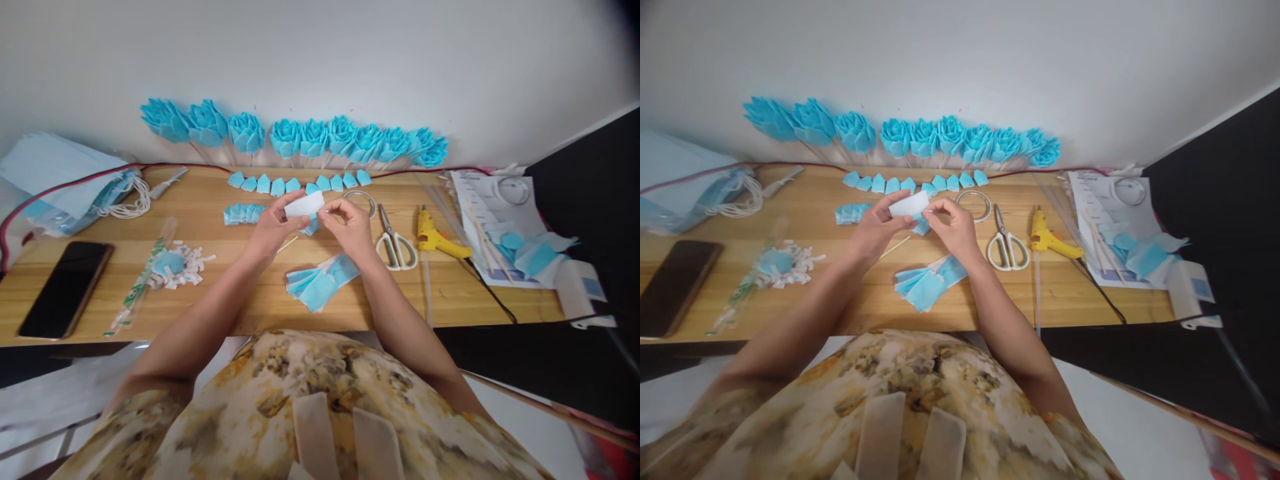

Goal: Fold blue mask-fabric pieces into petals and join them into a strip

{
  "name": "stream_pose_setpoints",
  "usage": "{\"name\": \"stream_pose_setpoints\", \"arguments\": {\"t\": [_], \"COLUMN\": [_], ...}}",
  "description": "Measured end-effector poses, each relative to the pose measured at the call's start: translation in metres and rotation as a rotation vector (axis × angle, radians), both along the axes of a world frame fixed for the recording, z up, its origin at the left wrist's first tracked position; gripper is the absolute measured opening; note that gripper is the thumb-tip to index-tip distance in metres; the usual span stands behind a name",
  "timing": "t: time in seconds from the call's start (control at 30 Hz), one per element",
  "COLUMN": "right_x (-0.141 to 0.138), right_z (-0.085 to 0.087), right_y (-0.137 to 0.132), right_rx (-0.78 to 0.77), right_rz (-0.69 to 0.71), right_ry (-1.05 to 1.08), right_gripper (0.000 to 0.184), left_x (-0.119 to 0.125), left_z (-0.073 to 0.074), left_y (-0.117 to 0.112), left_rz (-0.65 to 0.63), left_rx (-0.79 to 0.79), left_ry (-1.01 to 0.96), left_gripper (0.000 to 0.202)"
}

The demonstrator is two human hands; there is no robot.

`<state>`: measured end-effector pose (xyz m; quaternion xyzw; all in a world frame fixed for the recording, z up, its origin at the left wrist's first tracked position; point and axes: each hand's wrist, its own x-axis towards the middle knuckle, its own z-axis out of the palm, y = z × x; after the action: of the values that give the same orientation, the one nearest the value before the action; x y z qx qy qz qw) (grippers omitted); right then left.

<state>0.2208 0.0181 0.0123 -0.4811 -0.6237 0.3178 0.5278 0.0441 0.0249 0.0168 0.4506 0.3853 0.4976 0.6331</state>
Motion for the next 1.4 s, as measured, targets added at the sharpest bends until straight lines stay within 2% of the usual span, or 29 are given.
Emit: {"name": "stream_pose_setpoints", "arguments": {"t": [0.23,0.4,0.43,0.5,0.57,0.63,0.7,0.77,0.83,0.97,1.23,1.4], "right_x": [0.000,0.001,0.001,0.002,0.003,0.003,0.002,0.001,-0.001,-0.003,-0.003,0.009], "right_z": [-0.003,-0.008,-0.008,-0.007,-0.005,-0.004,-0.003,-0.003,-0.004,-0.006,-0.006,0.003], "right_y": [0.000,0.003,0.004,0.003,0.002,0.000,-0.001,-0.001,-0.001,-0.001,-0.002,-0.003], "right_rx": [-0.031,-0.163,-0.186,-0.208,-0.213,-0.216,-0.209,-0.178,-0.136,-0.089,-0.060,0.187], "right_rz": [0.033,0.212,0.239,0.265,0.253,0.213,0.163,0.111,0.069,0.029,0.058,-0.016], "right_ry": [0.008,0.178,0.201,0.227,0.210,0.145,0.105,0.142,0.215,0.205,0.102,-0.097], "right_gripper": [0.011,0.052,0.056,0.052,0.036,0.019,0.018,0.020,0.019,0.020,0.029,0.032], "left_x": [0.000,-0.001,-0.001,-0.002,-0.003,-0.004,-0.004,-0.003,-0.001,0.007,0.005,-0.001], "left_z": [-0.003,-0.005,-0.005,-0.005,-0.005,-0.006,-0.007,-0.007,-0.006,-0.003,-0.001,0.003], "left_y": [0.002,0.003,0.002,0.001,0.001,0.002,0.004,0.005,0.003,-0.006,-0.002,0.003], "left_rz": [0.066,0.091,0.100,0.114,0.117,0.118,0.118,0.093,0.027,-0.102,-0.016,-0.010], "left_rx": [0.072,0.133,0.156,0.210,0.262,0.301,0.314,0.270,0.157,-0.074,-0.243,-0.298], "left_ry": [0.082,0.157,0.194,0.291,0.366,0.349,0.245,0.096,-0.040,-0.163,-0.240,-0.280], "left_gripper": [0.051,0.045,0.045,0.045,0.046,0.046,0.051,0.062,0.065,0.039,0.024,0.018]}}
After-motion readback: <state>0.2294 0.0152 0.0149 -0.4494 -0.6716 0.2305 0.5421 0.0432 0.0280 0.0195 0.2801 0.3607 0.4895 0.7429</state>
